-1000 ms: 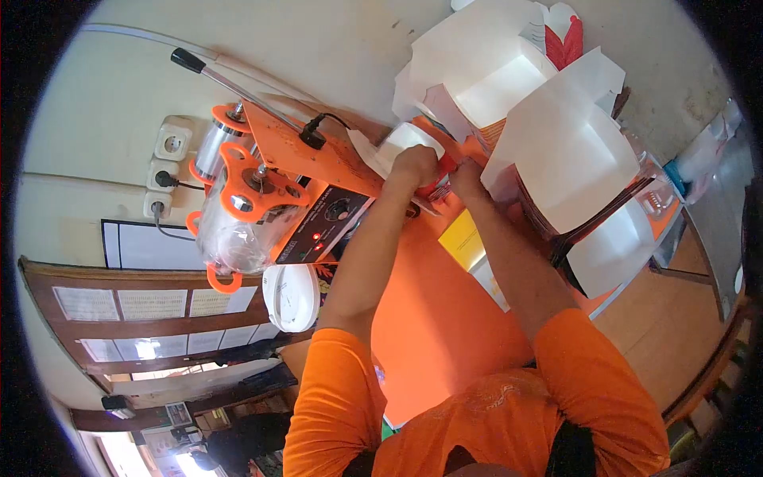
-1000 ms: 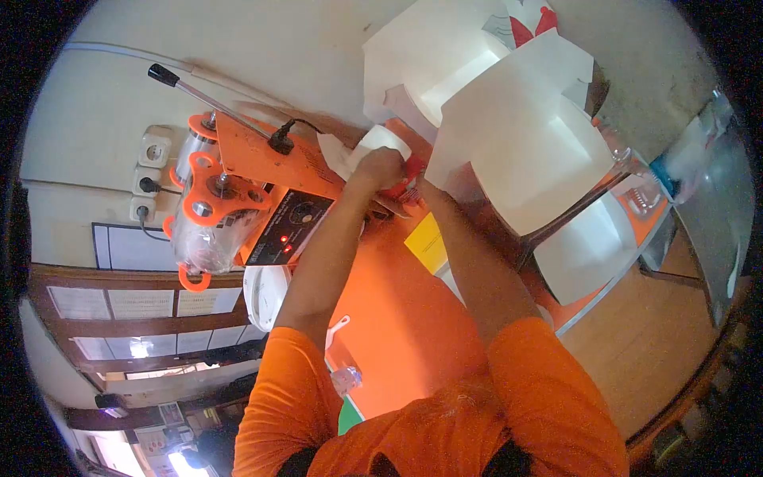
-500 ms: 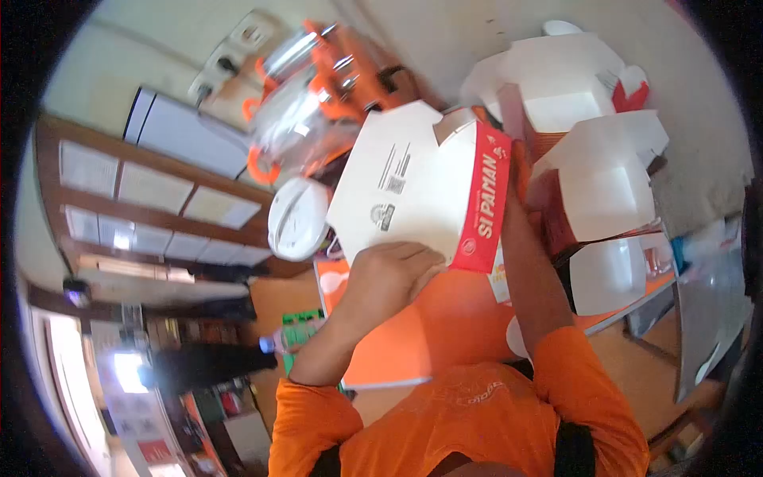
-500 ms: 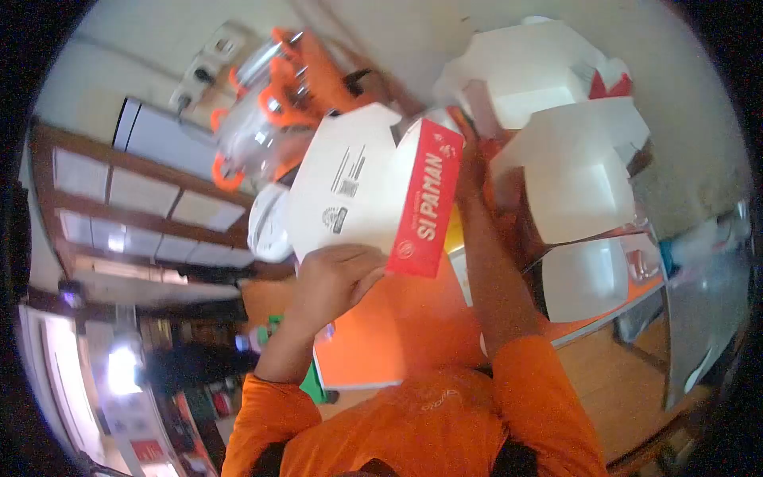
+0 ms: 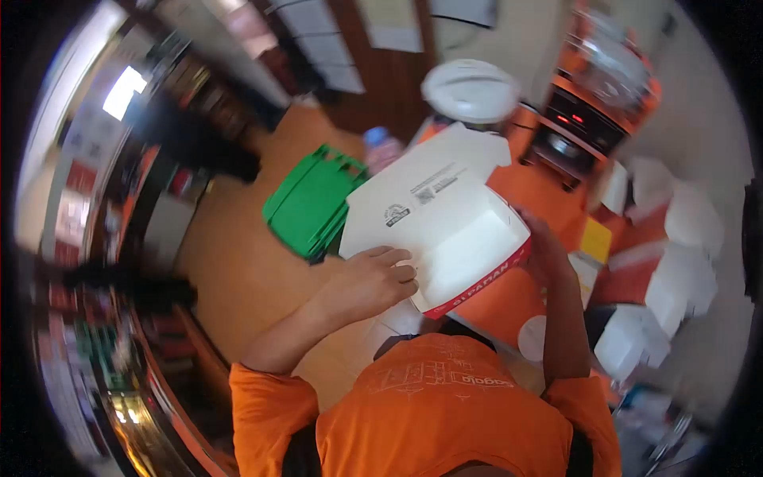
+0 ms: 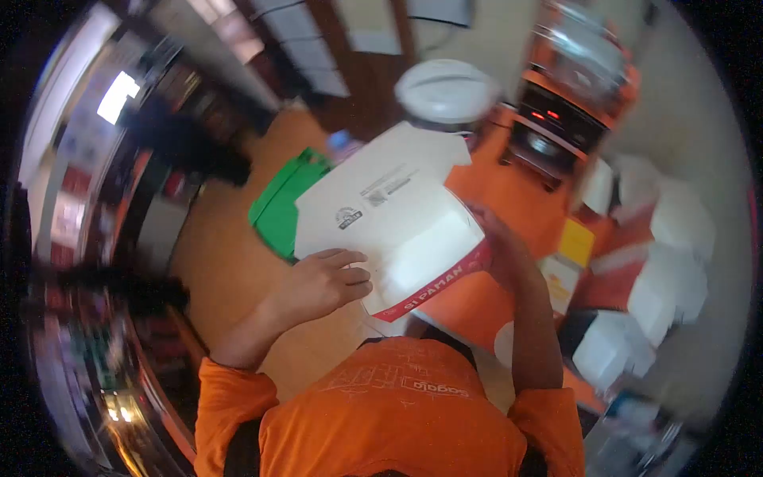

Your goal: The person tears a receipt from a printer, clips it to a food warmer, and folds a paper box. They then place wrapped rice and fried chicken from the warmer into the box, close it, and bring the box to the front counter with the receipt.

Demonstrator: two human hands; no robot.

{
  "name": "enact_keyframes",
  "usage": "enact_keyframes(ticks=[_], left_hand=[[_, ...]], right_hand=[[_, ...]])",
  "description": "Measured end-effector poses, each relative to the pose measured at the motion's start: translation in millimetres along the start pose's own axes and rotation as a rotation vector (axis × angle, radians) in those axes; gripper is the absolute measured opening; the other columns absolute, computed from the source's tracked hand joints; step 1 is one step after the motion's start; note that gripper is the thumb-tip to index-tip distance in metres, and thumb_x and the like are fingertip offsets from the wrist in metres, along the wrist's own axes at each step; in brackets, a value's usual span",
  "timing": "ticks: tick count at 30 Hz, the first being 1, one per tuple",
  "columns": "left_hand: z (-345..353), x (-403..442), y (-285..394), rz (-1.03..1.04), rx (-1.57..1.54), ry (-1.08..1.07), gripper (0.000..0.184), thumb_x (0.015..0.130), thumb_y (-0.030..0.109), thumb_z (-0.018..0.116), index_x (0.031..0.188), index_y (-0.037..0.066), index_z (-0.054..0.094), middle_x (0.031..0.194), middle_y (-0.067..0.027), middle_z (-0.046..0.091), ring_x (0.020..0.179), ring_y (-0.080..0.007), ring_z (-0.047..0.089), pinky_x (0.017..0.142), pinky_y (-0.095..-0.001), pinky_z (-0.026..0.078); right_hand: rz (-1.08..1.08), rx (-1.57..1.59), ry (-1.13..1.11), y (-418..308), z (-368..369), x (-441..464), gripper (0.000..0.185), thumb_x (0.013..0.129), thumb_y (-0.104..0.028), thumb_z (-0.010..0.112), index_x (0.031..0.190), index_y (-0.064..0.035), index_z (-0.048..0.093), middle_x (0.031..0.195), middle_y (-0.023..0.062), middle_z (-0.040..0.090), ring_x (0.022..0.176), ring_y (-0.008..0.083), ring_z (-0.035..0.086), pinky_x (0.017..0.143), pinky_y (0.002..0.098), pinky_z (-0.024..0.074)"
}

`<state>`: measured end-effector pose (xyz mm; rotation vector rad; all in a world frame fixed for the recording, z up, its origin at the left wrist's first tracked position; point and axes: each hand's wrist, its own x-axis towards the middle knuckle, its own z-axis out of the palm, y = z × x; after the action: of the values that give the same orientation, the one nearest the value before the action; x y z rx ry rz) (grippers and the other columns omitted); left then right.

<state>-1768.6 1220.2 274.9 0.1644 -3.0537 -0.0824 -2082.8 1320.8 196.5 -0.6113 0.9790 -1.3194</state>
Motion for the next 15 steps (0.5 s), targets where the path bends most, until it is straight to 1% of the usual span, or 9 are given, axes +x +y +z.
enact_keyframes(ticks=[2,4,5,7,9,10,12,14,15], left_hand=[[15,-55,10,-0.096,-0.025,-0.014,0.01,0.077,0.014,0.063,0.084,0.009,0.066,0.097,-0.0031,0.067,0.115,-0.0228,0.061,0.099,-0.0383,0.05],[47,-122,17,-0.179,-0.022,-0.05,0.007,0.079,0.014,0.06,0.08,0.008,0.064,0.091,-0.0048,0.065,0.112,-0.0276,0.061,0.104,-0.0406,0.047],[58,-156,31,-0.251,0.038,0.056,0.008,0.08,0.015,0.06,0.078,0.009,0.066,0.092,-0.0046,0.065,0.11,-0.0296,0.06,0.103,-0.0403,0.047],[75,-218,57,-0.373,-0.012,0.012,0.013,0.079,0.018,0.061,0.07,0.01,0.065,0.09,-0.0045,0.065,0.112,-0.0282,0.058,0.094,-0.0378,0.051],[87,-275,88,-0.505,0.003,0.007,0.016,0.078,0.02,0.062,0.065,0.012,0.067,0.083,-0.0044,0.064,0.094,-0.0266,0.06,0.079,-0.0396,0.054],[89,-307,108,-0.611,0.018,0.023,0.016,0.078,0.02,0.062,0.065,0.012,0.067,0.083,-0.0044,0.064,0.094,-0.0266,0.06,0.079,-0.0396,0.054],[96,-360,139,-0.778,-0.03,0.046,0.017,0.077,0.02,0.062,0.062,0.013,0.067,0.08,-0.0043,0.063,0.088,-0.0259,0.059,0.074,-0.0411,0.053],[106,-415,166,-0.878,0.021,-0.045,0.013,0.078,0.017,0.062,0.07,0.01,0.069,0.087,-0.0057,0.064,0.094,-0.0267,0.059,0.078,-0.0417,0.051],[119,-442,180,-0.939,0.084,0.231,0.011,0.08,0.017,0.062,0.079,0.009,0.069,0.095,-0.0079,0.064,0.099,-0.0285,0.058,0.082,-0.0419,0.05]], right_hand=[[0.156,0.031,-0.249,24,40,23,0.066,0.098,-0.044,0.051,0.151,-0.0069,0.035,0.148,0.0092,0.045,0.133,0.0237,0.047,0.109,0.0421,0.0418],[0.135,0.0,-0.378,71,87,59,0.066,0.097,-0.036,0.052,0.152,-0.005,0.032,0.153,0.0101,0.041,0.135,0.0246,0.047,0.112,0.041,0.0387],[0.214,0.078,-0.439,92,113,62,0.063,0.096,-0.03,0.051,0.151,-0.0032,0.034,0.15,0.0118,0.045,0.132,0.0256,0.05,0.111,0.043,0.0404],[0.434,-0.017,-0.484,145,149,88,0.059,0.096,-0.032,0.054,0.145,-0.0018,0.042,0.141,0.0131,0.054,0.126,0.0259,0.054,0.107,0.041,0.0436],[0.579,-0.167,-0.487,194,210,97,0.058,0.096,-0.035,0.056,0.141,-0.0012,0.046,0.136,0.013,0.058,0.122,0.0266,0.057,0.103,0.041,0.0471],[0.652,-0.264,-0.484,222,235,97,0.057,0.096,-0.036,0.057,0.14,-0.0008,0.047,0.134,0.0128,0.059,0.119,0.0268,0.058,0.101,0.0408,0.0486],[0.464,-0.427,-0.592,307,250,125,0.055,0.096,-0.034,0.056,0.14,-0.0018,0.047,0.132,0.012,0.059,0.117,0.0272,0.059,0.099,0.0408,0.0498],[0.742,-0.305,-0.772,360,309,125,0.053,0.097,-0.032,0.055,0.141,-0.004,0.044,0.134,0.0117,0.057,0.118,0.0274,0.058,0.1,0.0414,0.0495],[0.745,-0.336,-0.813,378,342,118,0.053,0.097,-0.03,0.054,0.142,-0.0046,0.042,0.135,0.012,0.056,0.118,0.0275,0.058,0.1,0.0418,0.0494]])
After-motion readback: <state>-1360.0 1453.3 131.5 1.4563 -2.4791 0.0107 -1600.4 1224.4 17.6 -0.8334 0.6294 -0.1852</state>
